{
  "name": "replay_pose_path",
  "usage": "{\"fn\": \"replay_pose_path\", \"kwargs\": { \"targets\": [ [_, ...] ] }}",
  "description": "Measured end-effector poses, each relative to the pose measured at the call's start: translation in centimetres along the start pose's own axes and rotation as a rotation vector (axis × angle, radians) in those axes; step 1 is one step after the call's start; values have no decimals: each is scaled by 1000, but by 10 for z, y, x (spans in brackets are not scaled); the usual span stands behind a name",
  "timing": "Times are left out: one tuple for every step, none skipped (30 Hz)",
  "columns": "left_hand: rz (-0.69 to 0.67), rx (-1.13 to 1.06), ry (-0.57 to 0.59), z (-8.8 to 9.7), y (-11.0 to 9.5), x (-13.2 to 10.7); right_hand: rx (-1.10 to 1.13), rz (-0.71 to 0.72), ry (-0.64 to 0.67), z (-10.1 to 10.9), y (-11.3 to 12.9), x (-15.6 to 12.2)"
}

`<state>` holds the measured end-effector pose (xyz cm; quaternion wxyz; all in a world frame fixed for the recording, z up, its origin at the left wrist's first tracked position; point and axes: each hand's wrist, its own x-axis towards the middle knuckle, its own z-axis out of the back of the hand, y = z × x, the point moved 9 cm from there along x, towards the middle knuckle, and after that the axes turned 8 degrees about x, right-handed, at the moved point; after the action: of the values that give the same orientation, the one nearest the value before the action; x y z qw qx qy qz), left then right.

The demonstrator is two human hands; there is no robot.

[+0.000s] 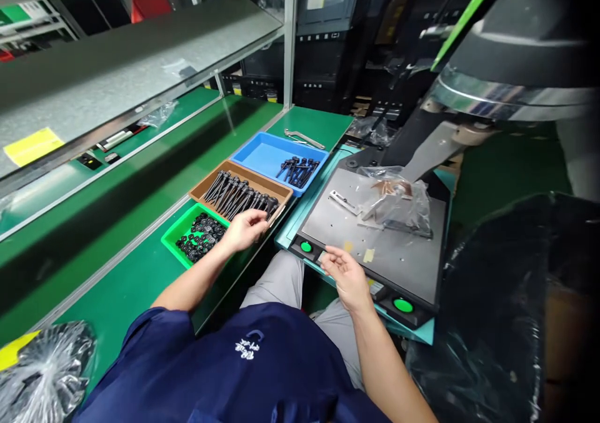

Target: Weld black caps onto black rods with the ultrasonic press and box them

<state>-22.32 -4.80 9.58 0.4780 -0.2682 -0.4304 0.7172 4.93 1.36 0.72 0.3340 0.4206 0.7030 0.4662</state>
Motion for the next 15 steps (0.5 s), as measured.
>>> {"fn": "replay_pose_path", "kwargs": {
  "targets": [
    [-8,119,-77,25,5,13,-2,-14,-3,1,-3,-1],
    [-1,243,-135,46,11,25,-5,-28,-3,2,-5,-2],
    [22,374,-164,63,19,38,-9,-40,-1,1,-8,-3],
    [51,504,-173,74,28,51,-15,-51,1,1,-10,-5],
    [75,622,-172,82,37,62,-24,-61,4,1,-12,-7],
    [111,728,-148,86,47,73,-35,-71,7,1,-13,-8],
    [145,815,-108,86,58,81,-47,-79,9,2,-14,-10],
    [175,881,-62,84,68,88,-59,-87,6,4,-14,-13],
    [199,925,-16,81,77,92,-71,-93,-2,7,-14,-15],
    [214,952,22,77,85,96,-83,-99,-14,12,-14,-18],
    [222,967,48,74,91,97,-97,-106,-31,17,-15,-21],
    [226,975,59,71,96,98,-114,-112,-53,23,-15,-24],
    [227,980,62,70,99,99,-131,-119,-80,30,-15,-28],
    [228,987,65,68,101,99,-146,-127,-109,38,-16,-32],
    [227,994,70,68,103,98,-158,-134,-138,47,-17,-37]
  ]
}}
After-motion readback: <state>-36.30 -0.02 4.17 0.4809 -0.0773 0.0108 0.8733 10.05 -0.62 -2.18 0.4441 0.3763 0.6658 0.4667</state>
